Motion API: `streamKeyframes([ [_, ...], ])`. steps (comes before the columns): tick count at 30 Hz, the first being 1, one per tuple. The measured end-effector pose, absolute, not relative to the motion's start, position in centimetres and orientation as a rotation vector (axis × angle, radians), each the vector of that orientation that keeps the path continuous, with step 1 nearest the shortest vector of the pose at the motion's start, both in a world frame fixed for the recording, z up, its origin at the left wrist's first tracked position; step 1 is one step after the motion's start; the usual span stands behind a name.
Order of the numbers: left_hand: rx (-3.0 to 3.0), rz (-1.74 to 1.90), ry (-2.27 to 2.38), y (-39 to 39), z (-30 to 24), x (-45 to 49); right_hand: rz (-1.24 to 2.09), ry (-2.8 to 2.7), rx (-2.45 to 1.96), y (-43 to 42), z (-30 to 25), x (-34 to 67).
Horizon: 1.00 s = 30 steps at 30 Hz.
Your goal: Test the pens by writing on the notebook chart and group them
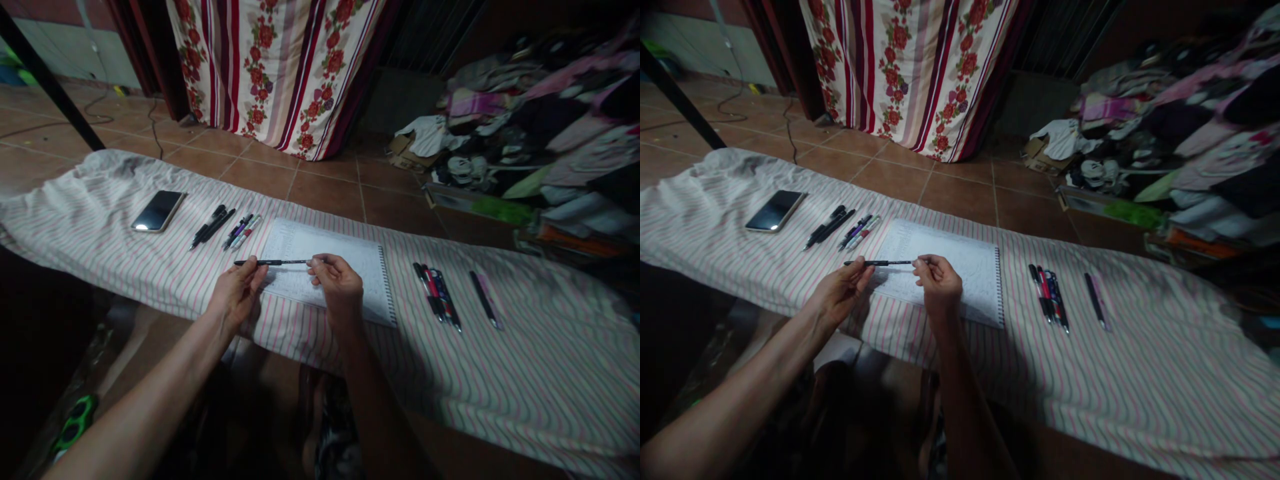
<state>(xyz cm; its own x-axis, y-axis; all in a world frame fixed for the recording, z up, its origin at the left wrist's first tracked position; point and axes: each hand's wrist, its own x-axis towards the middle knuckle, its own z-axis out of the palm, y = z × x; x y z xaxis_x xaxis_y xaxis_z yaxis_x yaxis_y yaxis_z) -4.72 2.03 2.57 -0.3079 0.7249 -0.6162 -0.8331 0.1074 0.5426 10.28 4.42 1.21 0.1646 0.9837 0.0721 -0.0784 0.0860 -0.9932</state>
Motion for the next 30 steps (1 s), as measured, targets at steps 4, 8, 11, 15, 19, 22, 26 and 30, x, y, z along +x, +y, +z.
streamKeyframes([
  [4, -0.114, 1.563, 1.069, 2.06, 2.50, -4.68, 1.075, -1.080, -1.163, 4.35, 1.15, 10.28],
  [8, -0.106, 1.549, 1.063, 2.13, 2.35, -4.64, 1.072, -1.112, -1.189, 4.32, 1.06, 10.18],
  [11, -0.116, 1.547, 1.053, 2.18, 2.30, -4.65, 1.053, -1.127, -1.206, 4.35, 1.06, 10.10],
  [15, -0.124, 1.548, 1.067, 2.18, 2.49, -4.59, 1.059, -1.122, -1.226, 4.36, 1.05, 10.06],
  [19, -0.124, 1.537, 1.079, 2.14, 2.65, -4.44, 1.055, -1.136, -1.240, 4.26, 0.82, 9.98],
  [22, -0.102, 1.542, 1.069, 2.10, 2.62, -4.37, 1.032, -1.159, -1.257, 4.13, 0.70, 9.96],
  [26, -0.105, 1.546, 1.053, 2.03, 2.53, -4.26, 0.992, -1.211, -1.299, 3.95, 0.79, 9.94],
  [30, -0.114, 1.522, 1.000, 1.95, 2.43, -4.05, 0.944, -1.290, -1.368, 3.81, 0.88, 9.87],
])
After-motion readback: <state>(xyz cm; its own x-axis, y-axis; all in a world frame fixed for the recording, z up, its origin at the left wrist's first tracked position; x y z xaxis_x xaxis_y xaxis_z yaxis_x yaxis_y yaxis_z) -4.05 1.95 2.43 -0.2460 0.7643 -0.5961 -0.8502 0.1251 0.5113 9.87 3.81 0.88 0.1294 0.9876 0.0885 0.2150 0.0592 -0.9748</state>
